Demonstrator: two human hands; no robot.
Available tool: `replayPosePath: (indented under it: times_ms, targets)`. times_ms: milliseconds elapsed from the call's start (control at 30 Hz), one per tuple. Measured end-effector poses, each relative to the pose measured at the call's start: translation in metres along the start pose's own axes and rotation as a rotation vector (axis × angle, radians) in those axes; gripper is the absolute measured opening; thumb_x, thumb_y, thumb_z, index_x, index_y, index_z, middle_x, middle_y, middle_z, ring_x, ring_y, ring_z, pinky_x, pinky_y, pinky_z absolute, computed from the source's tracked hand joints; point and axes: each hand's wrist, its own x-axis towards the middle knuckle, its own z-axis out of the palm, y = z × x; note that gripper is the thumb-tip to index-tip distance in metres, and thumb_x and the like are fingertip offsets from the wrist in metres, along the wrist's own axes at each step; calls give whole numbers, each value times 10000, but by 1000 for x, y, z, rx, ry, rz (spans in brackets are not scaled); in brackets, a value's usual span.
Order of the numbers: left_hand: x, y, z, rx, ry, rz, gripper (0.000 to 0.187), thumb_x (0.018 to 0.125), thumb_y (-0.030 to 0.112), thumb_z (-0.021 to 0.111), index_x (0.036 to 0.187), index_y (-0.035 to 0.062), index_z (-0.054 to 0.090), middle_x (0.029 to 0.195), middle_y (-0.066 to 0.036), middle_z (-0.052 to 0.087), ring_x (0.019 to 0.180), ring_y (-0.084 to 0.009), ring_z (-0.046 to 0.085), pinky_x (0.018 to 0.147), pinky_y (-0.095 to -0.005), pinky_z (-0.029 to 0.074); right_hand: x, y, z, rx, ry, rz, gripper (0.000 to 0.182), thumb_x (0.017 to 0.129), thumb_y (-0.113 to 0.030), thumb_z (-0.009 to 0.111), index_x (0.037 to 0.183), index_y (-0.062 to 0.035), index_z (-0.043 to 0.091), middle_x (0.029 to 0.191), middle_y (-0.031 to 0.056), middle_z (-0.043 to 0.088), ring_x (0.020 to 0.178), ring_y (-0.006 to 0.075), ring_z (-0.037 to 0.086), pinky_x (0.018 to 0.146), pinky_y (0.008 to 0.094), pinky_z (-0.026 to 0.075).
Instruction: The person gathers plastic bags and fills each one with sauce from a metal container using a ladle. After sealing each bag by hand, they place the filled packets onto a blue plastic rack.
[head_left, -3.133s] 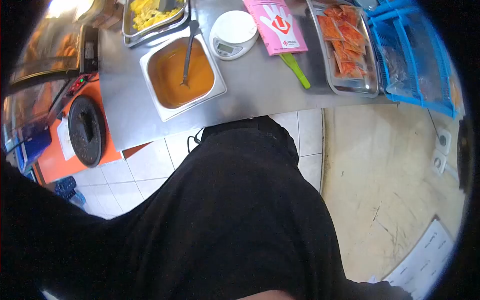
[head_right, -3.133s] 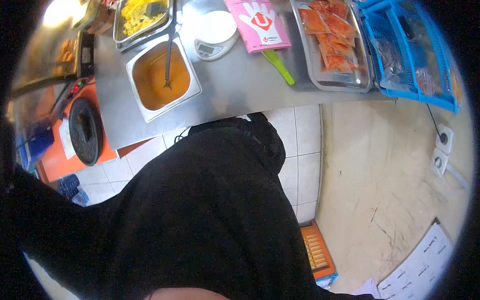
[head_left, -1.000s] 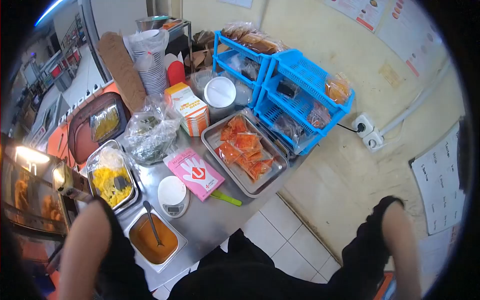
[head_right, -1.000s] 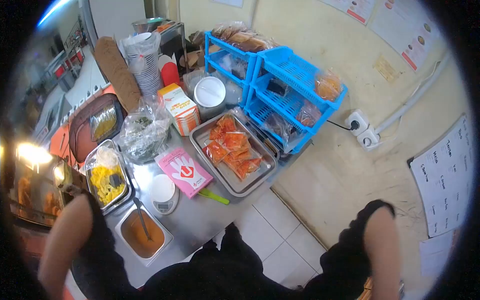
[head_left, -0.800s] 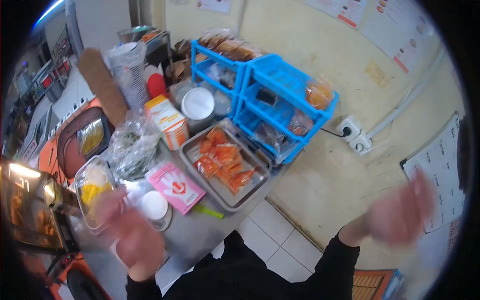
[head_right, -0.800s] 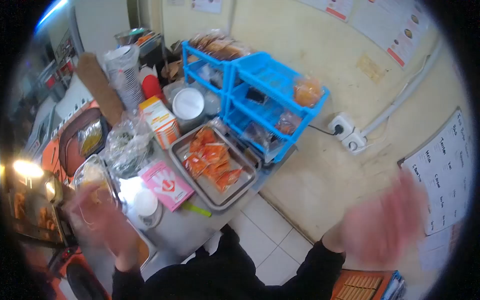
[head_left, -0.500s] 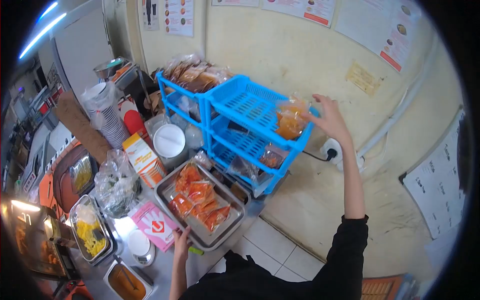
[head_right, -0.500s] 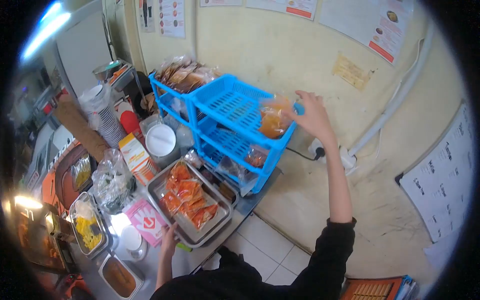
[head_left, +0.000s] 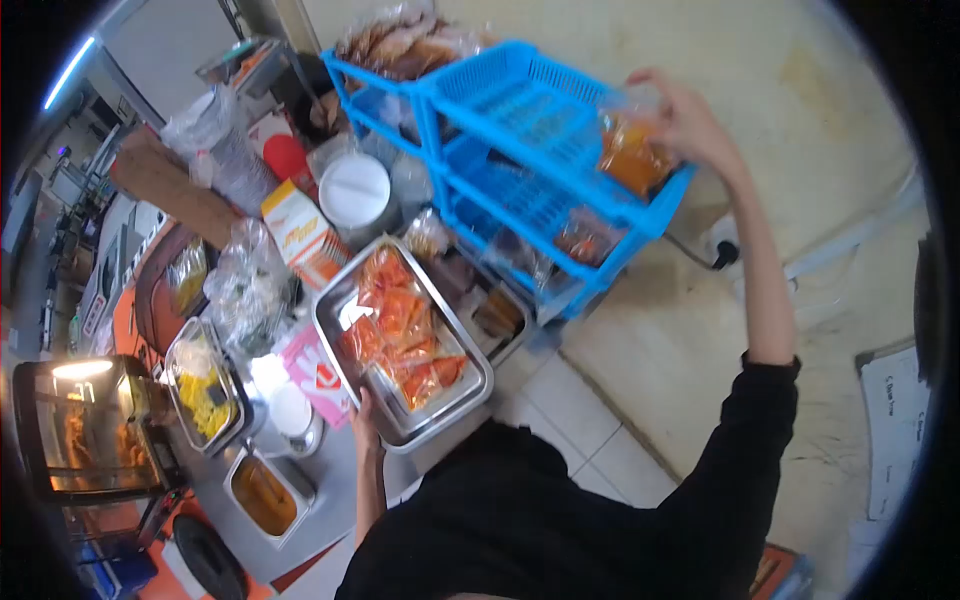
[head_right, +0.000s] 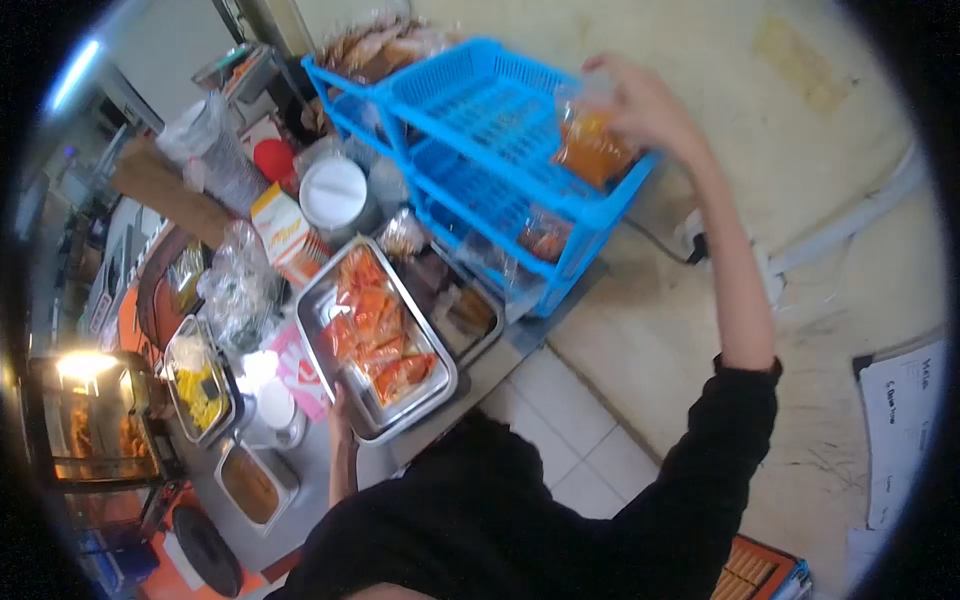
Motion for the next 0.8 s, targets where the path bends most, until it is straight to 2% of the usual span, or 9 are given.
replayPosePath:
  times_ms: [100,200,267,400,467,500,567,633,800]
  targets:
    - [-13,10,-24,-84,57,-23,488,886,348,543,1245,40,426,1117,-55,521,1018,-166,501,860,-317,406,-2,-3,-6,86,-79,-32,564,640,10,640,1158,-130,468,704,73,577,644,95,559,525,246,437]
    - [-26,20,-46,-69,95,46,460,895,354,525,1227,45,449,1055,-41,555,925,-149,545,815,-280,428,-17,-43,-12,173,30,-120,568,646,17,637,1170,-120,465,733,42,596,675,90,567,575,230,450]
    - [-30,22,-56,-37,144,61,452,899,353,517,1223,44,451,1057,-43,553,927,-146,543,807,-282,430,-32,-80,-16,76,190,-104,549,624,-169,717,1114,-74,488,817,108,570,742,181,555,654,284,466]
    - [-30,19,-65,-66,160,41,454,899,357,516,1219,42,451,1052,-44,548,933,-143,535,811,-290,426,-49,-129,1,197,185,-80,513,637,-17,707,1088,-37,464,711,49,583,630,89,556,541,187,409]
    - [-25,13,-66,-96,163,59,466,898,355,517,1232,39,440,1061,-42,543,956,-144,522,837,-298,411,-51,-112,30,418,65,-435,537,667,11,641,1157,-105,454,753,30,607,706,85,571,630,212,452]
    - [-23,10,-68,-105,160,52,477,896,352,521,1244,38,431,1076,-44,538,972,-146,516,851,-302,404,-55,-114,48,423,62,-445,537,667,11,641,1157,-105,454,753,30,607,706,85,571,630,212,452]
    - [-27,13,-64,-116,170,48,495,893,346,527,1262,35,413,1113,-56,523,1012,-156,500,879,-309,388,-71,-124,88,658,-155,-358,454,700,-20,633,1105,-61,432,679,68,605,497,98,546,427,273,429]
    - [-25,11,-67,-129,172,46,515,890,340,533,1280,33,396,1149,-68,507,1052,-167,483,907,-316,372,-78,-128,126,532,-368,-131,436,689,-31,662,1061,-84,440,738,10,602,688,73,552,598,250,437]
    - [-28,14,-61,-129,171,0,529,891,328,532,1289,21,370,1231,-98,459,1149,-185,419,980,-333,311,-106,-90,266,440,-390,-186,449,688,-30,649,1060,-66,400,657,79,554,541,171,539,496,313,405]
